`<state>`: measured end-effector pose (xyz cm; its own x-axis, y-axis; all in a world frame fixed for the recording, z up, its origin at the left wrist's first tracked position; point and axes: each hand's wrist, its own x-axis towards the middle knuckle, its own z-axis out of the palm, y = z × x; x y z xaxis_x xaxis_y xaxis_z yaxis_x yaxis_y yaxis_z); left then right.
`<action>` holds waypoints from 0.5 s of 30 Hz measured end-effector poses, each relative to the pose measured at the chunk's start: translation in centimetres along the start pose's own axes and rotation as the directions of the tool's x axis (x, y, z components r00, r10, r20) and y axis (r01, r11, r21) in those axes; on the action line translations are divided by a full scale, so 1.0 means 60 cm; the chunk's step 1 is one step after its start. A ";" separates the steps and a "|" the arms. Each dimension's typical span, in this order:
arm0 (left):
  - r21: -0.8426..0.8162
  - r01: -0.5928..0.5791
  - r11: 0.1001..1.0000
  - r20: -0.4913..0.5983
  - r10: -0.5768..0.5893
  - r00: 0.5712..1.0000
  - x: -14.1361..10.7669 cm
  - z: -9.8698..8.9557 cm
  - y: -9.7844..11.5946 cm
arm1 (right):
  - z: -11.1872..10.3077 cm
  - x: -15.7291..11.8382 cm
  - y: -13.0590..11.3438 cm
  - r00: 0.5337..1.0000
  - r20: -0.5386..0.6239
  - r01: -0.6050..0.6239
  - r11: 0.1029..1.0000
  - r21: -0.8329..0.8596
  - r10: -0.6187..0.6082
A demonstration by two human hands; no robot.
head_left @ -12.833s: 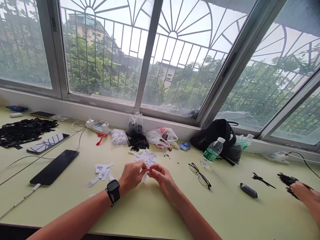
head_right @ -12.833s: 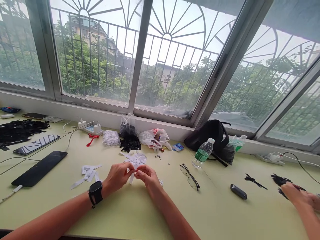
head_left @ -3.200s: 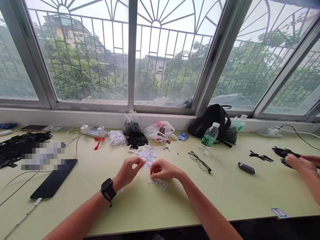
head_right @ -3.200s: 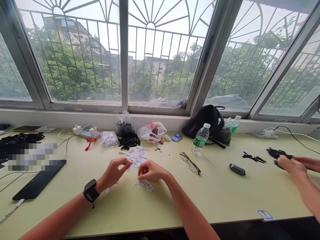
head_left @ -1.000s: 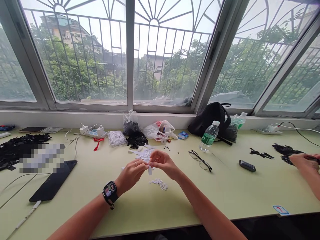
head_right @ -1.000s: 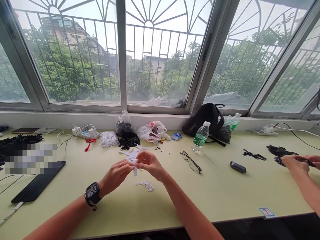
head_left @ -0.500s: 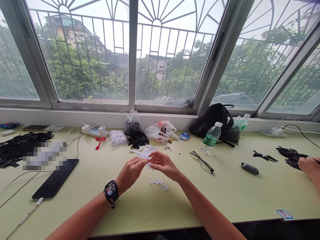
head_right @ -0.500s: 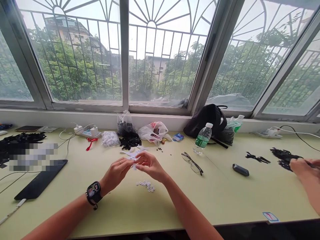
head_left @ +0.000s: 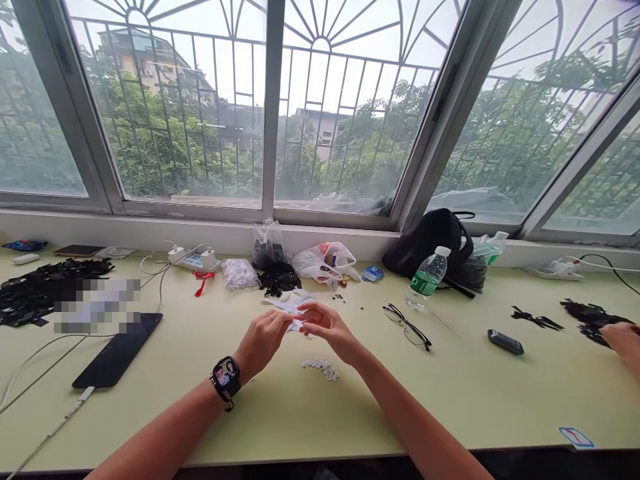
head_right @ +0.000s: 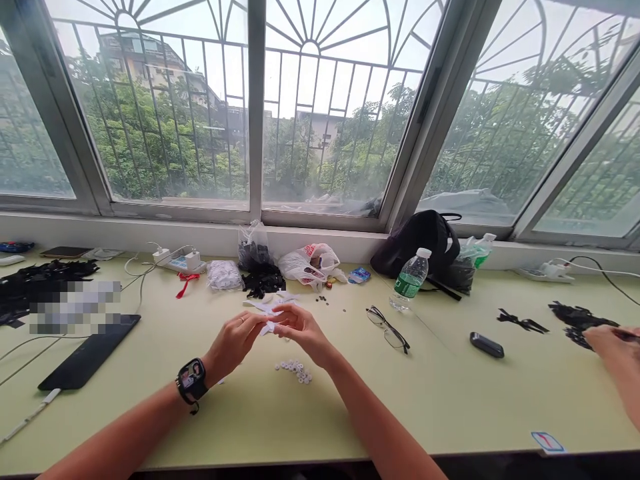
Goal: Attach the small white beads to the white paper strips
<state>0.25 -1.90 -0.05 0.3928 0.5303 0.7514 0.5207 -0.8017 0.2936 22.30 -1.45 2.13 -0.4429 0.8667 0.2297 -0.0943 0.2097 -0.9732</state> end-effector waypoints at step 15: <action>0.137 -0.001 0.991 0.041 -0.005 0.999 -0.005 0.007 -0.001 | 0.008 -0.001 0.003 0.997 0.008 -0.076 0.993 0.096 0.076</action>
<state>0.39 -1.91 -0.53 0.4208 0.5449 0.7253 0.6190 -0.7569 0.2096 21.89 -1.70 1.93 -0.4556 0.8765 0.1552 -0.1452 0.0989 -0.9845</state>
